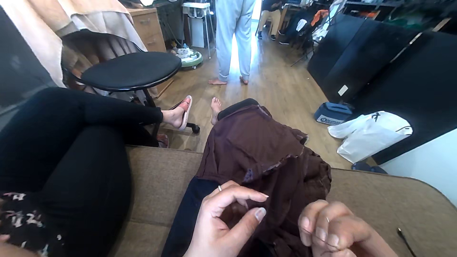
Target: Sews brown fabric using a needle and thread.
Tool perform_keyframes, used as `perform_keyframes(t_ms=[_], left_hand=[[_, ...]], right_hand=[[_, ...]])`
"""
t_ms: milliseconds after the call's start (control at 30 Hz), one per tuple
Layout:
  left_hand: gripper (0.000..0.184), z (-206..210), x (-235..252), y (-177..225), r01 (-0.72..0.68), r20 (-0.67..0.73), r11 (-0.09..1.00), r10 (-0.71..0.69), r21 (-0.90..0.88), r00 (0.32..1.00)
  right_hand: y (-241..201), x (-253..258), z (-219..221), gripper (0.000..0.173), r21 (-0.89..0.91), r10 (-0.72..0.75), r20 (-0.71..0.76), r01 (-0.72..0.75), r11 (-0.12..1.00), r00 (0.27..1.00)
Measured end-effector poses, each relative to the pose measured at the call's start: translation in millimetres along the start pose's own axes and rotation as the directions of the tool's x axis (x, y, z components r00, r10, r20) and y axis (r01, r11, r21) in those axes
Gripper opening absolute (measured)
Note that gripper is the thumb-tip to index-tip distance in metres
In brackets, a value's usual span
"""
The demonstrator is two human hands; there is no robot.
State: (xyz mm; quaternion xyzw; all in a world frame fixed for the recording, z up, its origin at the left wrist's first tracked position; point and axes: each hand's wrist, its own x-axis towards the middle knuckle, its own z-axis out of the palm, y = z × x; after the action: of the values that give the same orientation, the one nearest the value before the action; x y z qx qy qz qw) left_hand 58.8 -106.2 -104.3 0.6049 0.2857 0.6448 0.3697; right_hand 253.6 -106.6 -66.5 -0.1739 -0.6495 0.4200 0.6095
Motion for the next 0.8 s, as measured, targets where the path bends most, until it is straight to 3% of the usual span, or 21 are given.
perform_keyframes(t_ms=[267,600,800], left_hand=[[0.026,2.9,1.3,4.6,0.036,-0.03,0.997,-0.038,-0.064,0.999],[0.024,-1.0,0.7,2.1,0.085,-0.022,0.981,-0.09,-0.175,0.996],[0.024,-0.9,1.1,4.9,0.104,-0.035,0.979,-0.112,-0.177,0.993]], right_hand=[[-4.8,-0.8,-1.9,0.013,-0.015,-0.055,0.032,0.056,0.998,0.998],[-10.0,-2.6,-7.4,0.023,0.05,-0.122,-0.097,0.128,0.991,0.988],[-1.3,-3.7,-1.6,0.019,-0.233,0.04,-0.006,-0.04,0.972,0.999]])
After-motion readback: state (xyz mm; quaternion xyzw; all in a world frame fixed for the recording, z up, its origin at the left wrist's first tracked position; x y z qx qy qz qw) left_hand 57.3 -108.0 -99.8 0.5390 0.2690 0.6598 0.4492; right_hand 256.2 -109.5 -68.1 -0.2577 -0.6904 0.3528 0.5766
